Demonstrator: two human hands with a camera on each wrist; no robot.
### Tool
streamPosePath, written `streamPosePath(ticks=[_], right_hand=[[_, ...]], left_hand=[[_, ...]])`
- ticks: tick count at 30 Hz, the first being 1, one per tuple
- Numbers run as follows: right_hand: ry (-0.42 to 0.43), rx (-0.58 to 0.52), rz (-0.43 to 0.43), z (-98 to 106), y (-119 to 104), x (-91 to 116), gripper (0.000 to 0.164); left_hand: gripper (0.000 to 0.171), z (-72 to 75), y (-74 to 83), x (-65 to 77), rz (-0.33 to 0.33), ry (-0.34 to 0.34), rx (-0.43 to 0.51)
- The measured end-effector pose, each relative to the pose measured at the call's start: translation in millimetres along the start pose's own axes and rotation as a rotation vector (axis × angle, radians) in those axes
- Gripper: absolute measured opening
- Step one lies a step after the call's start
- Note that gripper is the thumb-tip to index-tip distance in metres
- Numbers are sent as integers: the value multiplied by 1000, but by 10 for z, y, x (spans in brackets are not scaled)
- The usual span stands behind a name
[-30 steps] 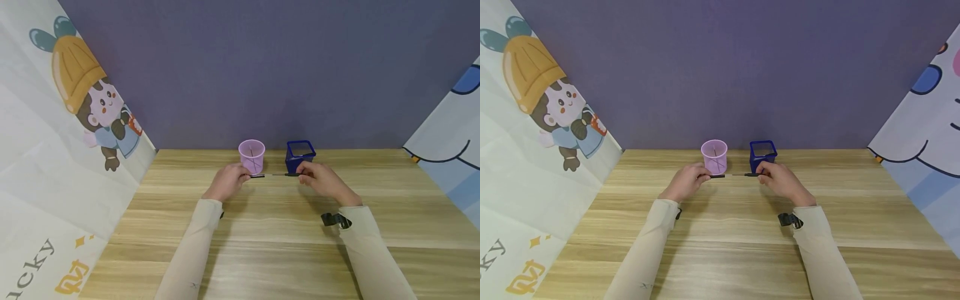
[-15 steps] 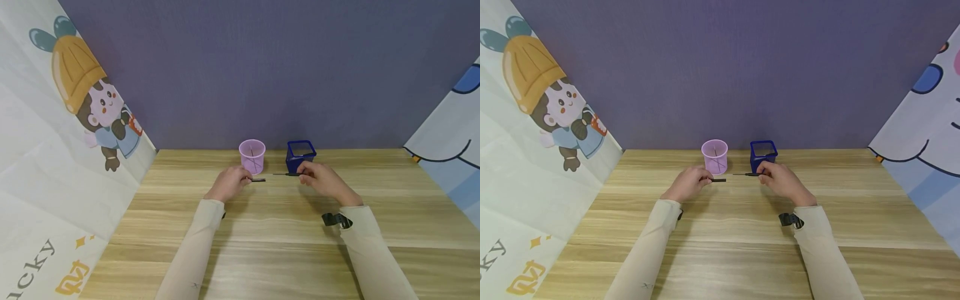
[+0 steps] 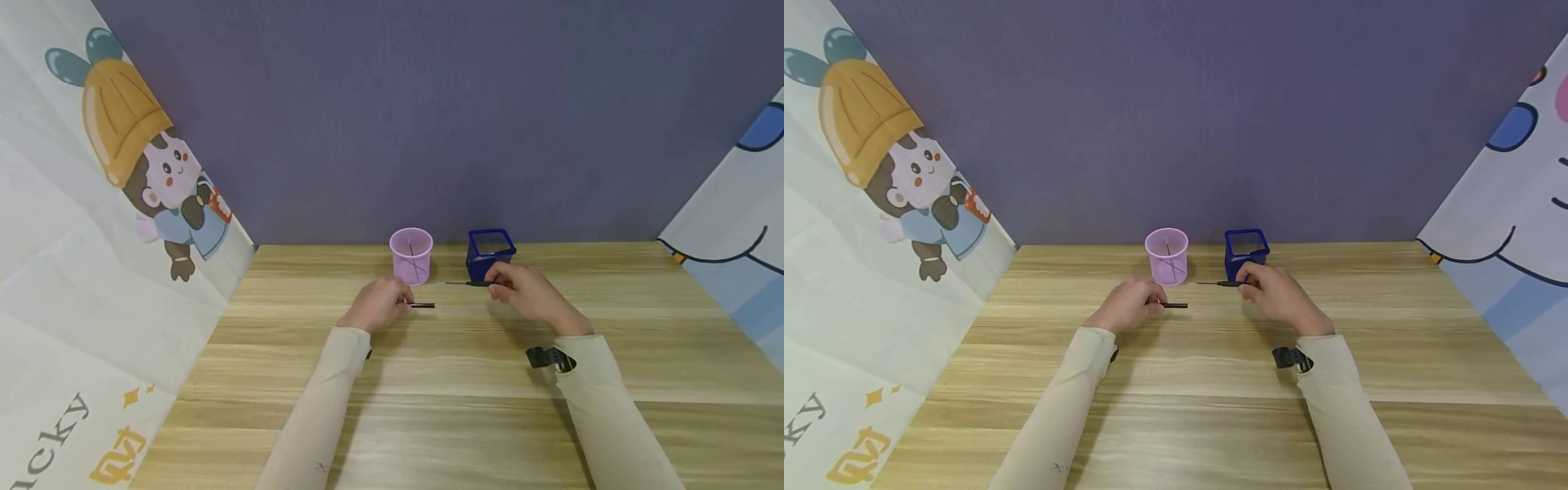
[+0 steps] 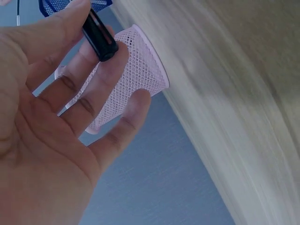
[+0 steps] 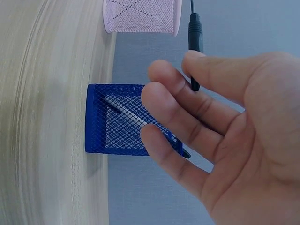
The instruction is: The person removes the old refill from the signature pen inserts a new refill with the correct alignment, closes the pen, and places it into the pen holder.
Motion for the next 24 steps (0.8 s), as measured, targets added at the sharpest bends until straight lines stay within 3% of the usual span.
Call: streamPosePath(ticks=[24], right_hand=[[9, -10, 6, 2, 10, 3, 14]], left_hand=[[9, -241, -72, 24, 88, -148, -21]])
Point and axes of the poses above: each hand's wrist, its own x-axis away from the middle knuckle, its own z-axis out of the back of the hand, y = z × x, the point moved 7 cm from there along -x, towards the middle knuckle, and after that the axes turned 8 degrees about x, right-handed, at the moved point
